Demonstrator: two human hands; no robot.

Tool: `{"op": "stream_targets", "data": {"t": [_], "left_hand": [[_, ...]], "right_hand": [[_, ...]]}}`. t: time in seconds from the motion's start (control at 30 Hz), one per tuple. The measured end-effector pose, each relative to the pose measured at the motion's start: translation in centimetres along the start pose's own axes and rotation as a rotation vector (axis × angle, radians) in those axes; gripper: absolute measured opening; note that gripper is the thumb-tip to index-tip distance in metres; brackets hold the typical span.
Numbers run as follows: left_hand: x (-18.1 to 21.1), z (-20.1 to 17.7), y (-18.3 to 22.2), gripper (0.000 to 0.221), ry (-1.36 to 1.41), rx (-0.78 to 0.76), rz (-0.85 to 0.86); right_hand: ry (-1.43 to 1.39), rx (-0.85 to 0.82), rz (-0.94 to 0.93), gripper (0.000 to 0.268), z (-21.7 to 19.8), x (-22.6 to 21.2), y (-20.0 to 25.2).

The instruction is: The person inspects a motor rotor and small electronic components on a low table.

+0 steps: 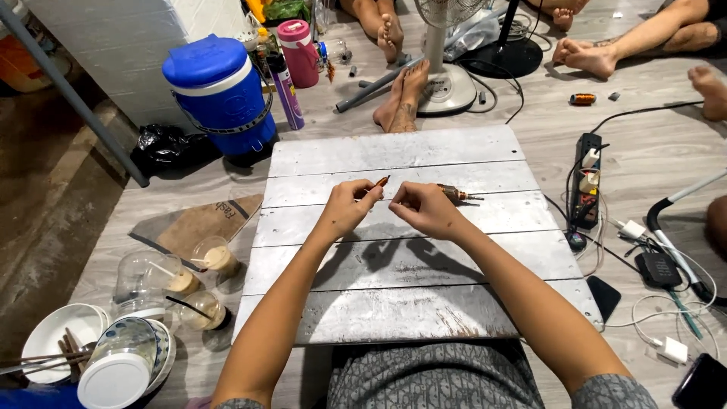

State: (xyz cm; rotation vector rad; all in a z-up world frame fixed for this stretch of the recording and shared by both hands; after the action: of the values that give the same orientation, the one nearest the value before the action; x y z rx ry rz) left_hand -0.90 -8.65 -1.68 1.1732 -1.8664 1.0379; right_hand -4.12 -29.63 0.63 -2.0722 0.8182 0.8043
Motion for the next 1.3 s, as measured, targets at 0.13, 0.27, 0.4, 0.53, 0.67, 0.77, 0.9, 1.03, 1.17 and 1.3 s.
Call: {"op": "stream_targets", "data": {"t": [0.13, 0.27, 0.4, 0.53, 0.67, 0.77, 0.9, 1.03, 1.17, 1.3], "left_hand": [[1.5, -0.7, 0.6, 0.034, -0.003, 0.043, -0.078], [2.0, -1.2, 1.0, 0.032, 0.044, -0.029, -0.06], [3.8, -1.4, 1.6, 0.024, 0.013, -0.437, -0.081], [4.5, -0.6, 2.0, 0.025, -0.217, -0.577, -0.155], [3.2, -0.2, 1.5, 0.032, -0.389, -0.416, -0.144], [1.8, -1.0, 0.7, 0.032, -0.329, -0.281, -0.179], [3.0, -2.3, 0.7, 0.027, -0.137, -0.192, -0.194], [3.0, -2.1, 1.1, 0.027, -0.069, -0.195, -0.155], [3.9, -1.1, 1.8, 0.023, -0.094, -0.453, -0.09], [3.9, 0.3, 1.9, 0.021, -0.373, -0.495, -0.019]], "right_hand": [[-0.315, -0.048, 0.188, 0.016, -0.4, 1.4, 0.0], [-0.297, -0.115, 0.187, 0.017, -0.7, 2.2, -0.1], [0.031, -0.104, 0.084, 0.014, -1.3, 0.8, -0.5], [0.189, -0.054, 0.046, 0.013, -1.2, -0.2, -0.4], [0.187, -0.053, -0.154, 0.011, -0.4, -1.9, -0.2], [0.183, -0.073, -0.187, 0.012, 0.4, -1.3, -0.1], [0.111, -0.077, -0.056, 0.013, 0.7, -0.5, -0.3], [0.093, -0.067, -0.007, 0.011, 0.0, -0.5, -0.5], [0.171, -0.027, -0.03, 0.013, -0.7, -0.3, -0.5], [0.293, 0.004, -0.359, 0.012, -1.1, -1.3, -0.2]]}}
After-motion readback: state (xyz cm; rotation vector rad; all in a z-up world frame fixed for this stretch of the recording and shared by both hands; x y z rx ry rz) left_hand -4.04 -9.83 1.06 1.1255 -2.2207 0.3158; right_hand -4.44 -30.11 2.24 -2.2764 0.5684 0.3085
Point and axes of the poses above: each hand's wrist, its own y-axis away from the middle knuckle, its own z-axis out of the palm, x = y × z, the point moved 2 cm from there along -y, towards the middle knuckle, and after that the axes turned 6 degrees about -z, right-handed, at the moved point
